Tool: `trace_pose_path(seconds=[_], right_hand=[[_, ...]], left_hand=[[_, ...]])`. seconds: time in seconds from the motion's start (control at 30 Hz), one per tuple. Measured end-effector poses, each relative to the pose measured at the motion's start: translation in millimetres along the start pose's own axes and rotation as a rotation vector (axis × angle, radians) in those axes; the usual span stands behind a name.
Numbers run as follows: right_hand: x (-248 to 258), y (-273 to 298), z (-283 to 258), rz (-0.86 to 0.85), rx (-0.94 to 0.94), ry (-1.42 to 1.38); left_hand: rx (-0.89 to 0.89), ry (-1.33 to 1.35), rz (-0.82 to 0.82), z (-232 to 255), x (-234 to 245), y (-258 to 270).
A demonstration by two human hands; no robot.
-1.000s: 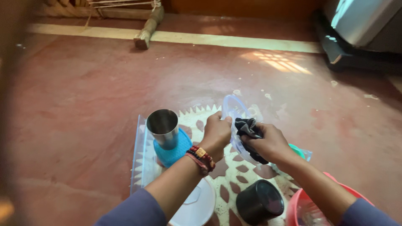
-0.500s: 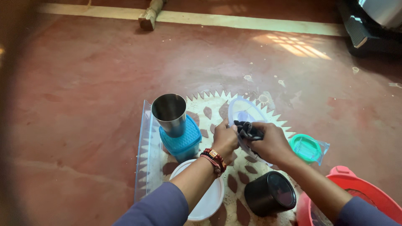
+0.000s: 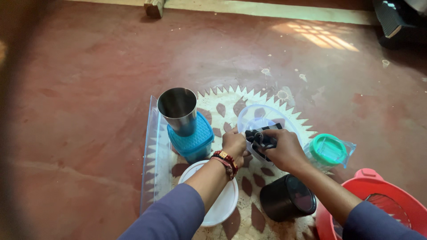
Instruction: The person sits on the floor and wipes several kitchen items with a dark cloth. They wipe a glass tumbler, a black mug, a green-lidded jar, a plastic lid, a metal cup, a white lid, and a blue-lidded container, placing each item back on the floor after wiping.
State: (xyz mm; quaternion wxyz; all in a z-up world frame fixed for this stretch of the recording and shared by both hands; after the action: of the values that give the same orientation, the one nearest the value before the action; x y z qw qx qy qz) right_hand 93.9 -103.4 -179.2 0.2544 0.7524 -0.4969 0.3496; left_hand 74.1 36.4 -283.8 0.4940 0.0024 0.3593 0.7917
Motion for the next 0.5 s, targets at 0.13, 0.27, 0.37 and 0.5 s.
trace_pose_path(seconds=[0.13, 0.27, 0.37, 0.5], right_hand=[[-10, 5, 1, -0.054, -0.045, -0.046], [-10, 3, 2, -0.041, -0.041, -0.032], [-11, 0, 6, -0.040, -0.032, -0.015], [-14, 1, 13, -0.064, -0.040, -0.021]], left_hand=[[0.052, -0.241, 0.266, -9, 19, -9], [0.117, -0.191, 0.278, -12, 23, -12], [0.149, -0.203, 0.274, -7, 19, -3], [0.147, -0.257, 0.290, 8, 12, 14]])
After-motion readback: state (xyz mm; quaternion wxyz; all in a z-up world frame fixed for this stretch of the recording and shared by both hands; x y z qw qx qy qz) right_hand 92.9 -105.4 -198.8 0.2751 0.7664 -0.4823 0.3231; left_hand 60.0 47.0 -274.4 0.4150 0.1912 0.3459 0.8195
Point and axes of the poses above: each hand's wrist, its own y-axis away from the middle knuckle, its own x-axis out of the back of the hand, z = x × y, the point moved 7 cm from there along -y, towards the middle knuckle, and after that the axes turned 1 degree about -z, right-handed, at the moved point
